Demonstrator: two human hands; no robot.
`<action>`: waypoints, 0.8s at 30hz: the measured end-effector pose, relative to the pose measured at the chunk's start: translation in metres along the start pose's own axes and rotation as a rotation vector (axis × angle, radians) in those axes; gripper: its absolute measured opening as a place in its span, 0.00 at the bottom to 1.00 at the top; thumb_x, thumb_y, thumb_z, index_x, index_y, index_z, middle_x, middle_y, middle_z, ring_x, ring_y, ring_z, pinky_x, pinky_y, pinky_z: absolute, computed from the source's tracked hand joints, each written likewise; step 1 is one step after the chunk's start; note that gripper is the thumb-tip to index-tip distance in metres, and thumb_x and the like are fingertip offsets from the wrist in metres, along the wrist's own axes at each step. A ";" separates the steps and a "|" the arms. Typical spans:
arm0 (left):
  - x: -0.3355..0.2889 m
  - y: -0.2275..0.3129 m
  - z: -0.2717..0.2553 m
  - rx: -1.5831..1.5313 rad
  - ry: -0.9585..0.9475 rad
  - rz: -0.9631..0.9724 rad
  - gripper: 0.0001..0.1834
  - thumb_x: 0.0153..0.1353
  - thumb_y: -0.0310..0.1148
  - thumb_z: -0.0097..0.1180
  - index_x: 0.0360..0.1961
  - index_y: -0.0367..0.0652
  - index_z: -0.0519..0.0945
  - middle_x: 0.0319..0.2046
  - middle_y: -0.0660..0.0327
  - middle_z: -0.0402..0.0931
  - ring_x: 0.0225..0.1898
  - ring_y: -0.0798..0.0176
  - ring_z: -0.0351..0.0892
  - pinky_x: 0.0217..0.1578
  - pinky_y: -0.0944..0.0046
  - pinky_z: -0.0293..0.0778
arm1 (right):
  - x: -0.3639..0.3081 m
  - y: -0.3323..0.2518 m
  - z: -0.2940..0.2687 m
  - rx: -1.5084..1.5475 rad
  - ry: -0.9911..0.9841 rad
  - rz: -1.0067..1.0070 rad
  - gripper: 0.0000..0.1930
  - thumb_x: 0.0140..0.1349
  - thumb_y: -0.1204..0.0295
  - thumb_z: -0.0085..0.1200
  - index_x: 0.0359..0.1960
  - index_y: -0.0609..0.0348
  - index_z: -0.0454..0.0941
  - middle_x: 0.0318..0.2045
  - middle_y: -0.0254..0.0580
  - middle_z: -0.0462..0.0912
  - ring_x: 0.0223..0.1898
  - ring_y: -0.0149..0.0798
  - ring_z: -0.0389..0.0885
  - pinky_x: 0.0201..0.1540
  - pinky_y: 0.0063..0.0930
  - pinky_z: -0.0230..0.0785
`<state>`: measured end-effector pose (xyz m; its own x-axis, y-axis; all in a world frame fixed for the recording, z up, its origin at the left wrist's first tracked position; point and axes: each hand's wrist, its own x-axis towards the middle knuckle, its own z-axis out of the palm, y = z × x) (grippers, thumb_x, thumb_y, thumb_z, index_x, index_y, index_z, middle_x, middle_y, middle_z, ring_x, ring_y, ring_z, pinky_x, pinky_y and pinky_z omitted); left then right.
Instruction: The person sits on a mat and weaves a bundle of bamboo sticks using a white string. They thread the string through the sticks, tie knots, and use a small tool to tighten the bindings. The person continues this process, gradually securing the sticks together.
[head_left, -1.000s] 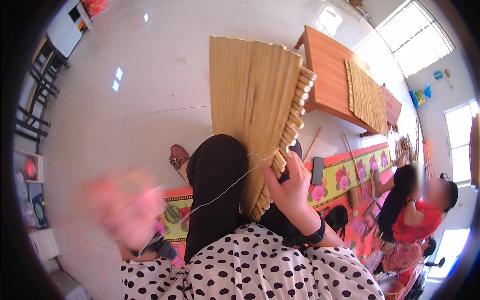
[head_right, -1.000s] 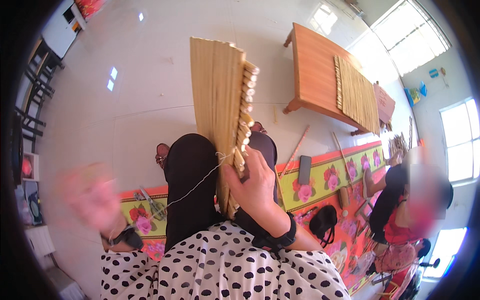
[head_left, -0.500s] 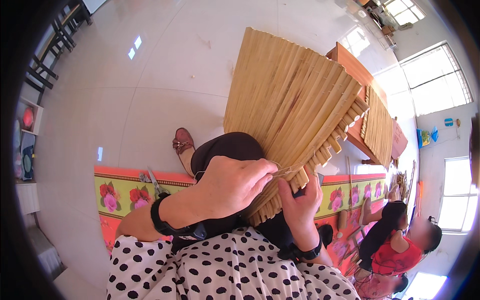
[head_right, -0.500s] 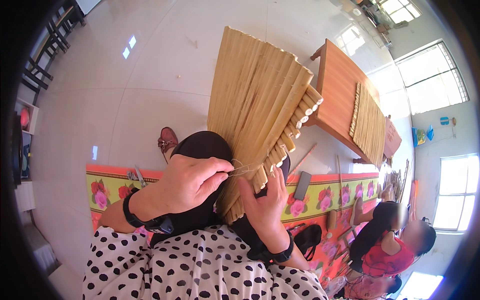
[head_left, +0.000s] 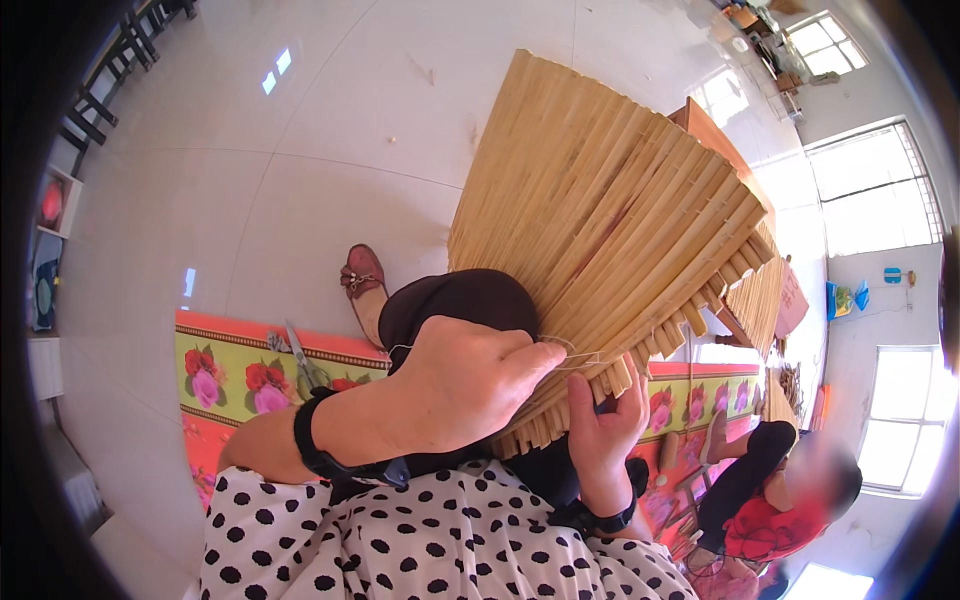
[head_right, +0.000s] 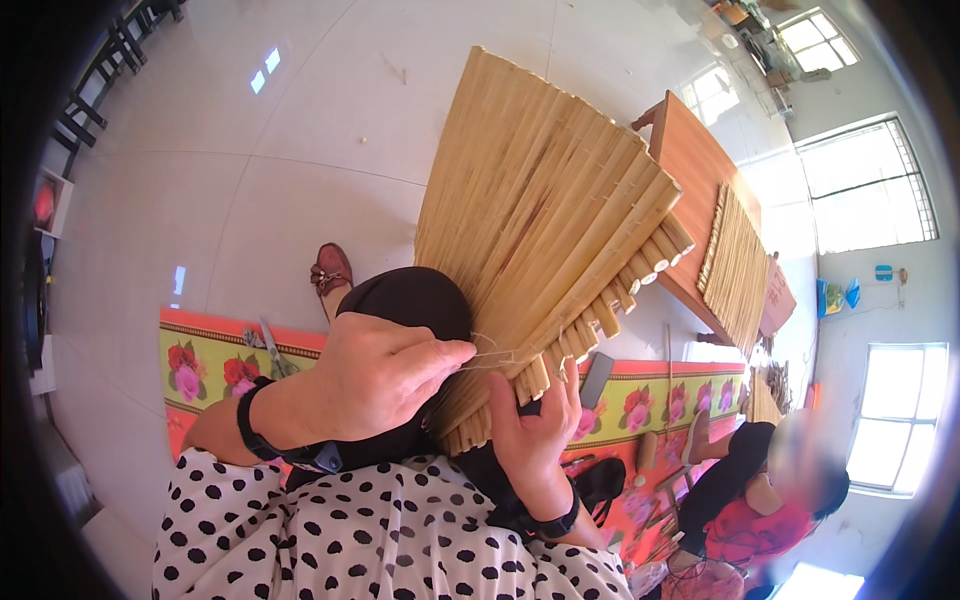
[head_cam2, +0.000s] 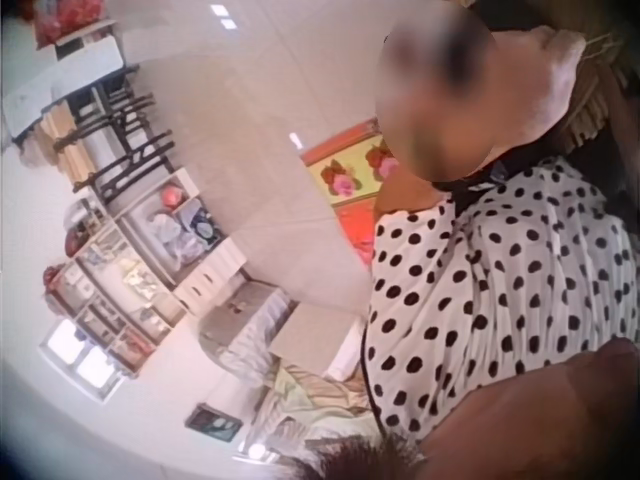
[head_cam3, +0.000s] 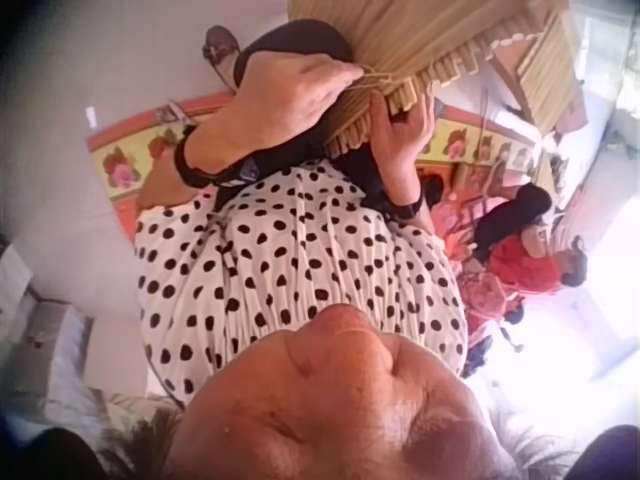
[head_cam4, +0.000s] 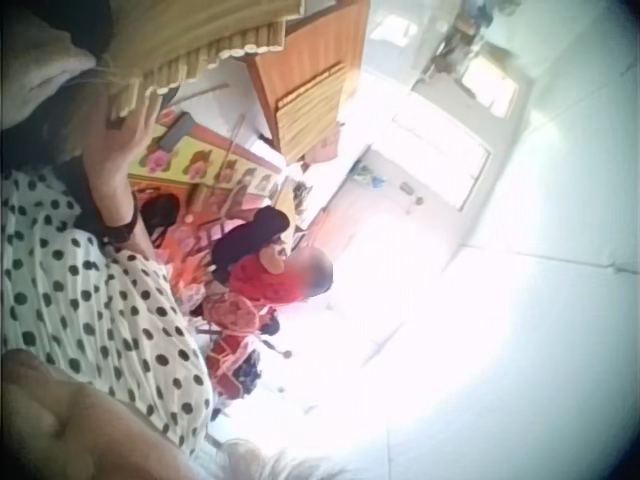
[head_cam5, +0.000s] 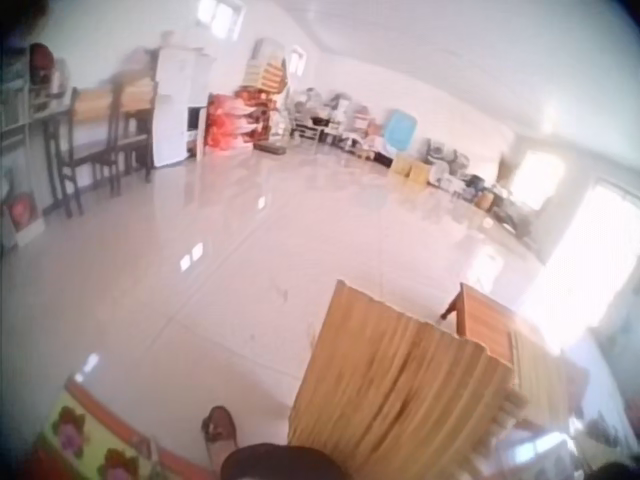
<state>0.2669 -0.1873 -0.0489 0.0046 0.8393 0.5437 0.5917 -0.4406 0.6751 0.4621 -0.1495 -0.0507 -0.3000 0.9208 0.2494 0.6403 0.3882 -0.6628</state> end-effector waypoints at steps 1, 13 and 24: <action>0.000 0.000 0.000 0.005 -0.001 0.001 0.15 0.46 0.20 0.64 0.38 0.41 0.82 0.18 0.65 0.74 0.17 0.62 0.75 0.16 0.65 0.69 | 0.000 0.000 0.000 -0.012 0.003 -0.009 0.20 0.51 0.71 0.67 0.47 0.64 0.79 0.35 0.50 0.82 0.47 0.65 0.77 0.61 0.50 0.61; 0.000 -0.002 0.000 -0.011 -0.029 0.011 0.15 0.46 0.22 0.64 0.38 0.40 0.82 0.18 0.64 0.74 0.17 0.62 0.75 0.17 0.66 0.70 | -0.008 0.010 0.006 0.078 0.071 0.095 0.24 0.51 0.68 0.69 0.49 0.65 0.78 0.39 0.52 0.82 0.55 0.69 0.73 0.58 0.52 0.63; 0.002 0.000 -0.001 0.018 -0.042 0.017 0.15 0.46 0.21 0.64 0.38 0.40 0.82 0.18 0.65 0.74 0.17 0.62 0.75 0.17 0.65 0.70 | -0.006 0.004 0.001 0.057 0.013 0.092 0.21 0.51 0.71 0.67 0.47 0.66 0.78 0.36 0.53 0.82 0.48 0.65 0.77 0.55 0.48 0.66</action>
<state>0.2657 -0.1857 -0.0475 0.0484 0.8445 0.5334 0.6056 -0.4495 0.6566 0.4655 -0.1536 -0.0554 -0.2323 0.9530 0.1946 0.6234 0.2994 -0.7223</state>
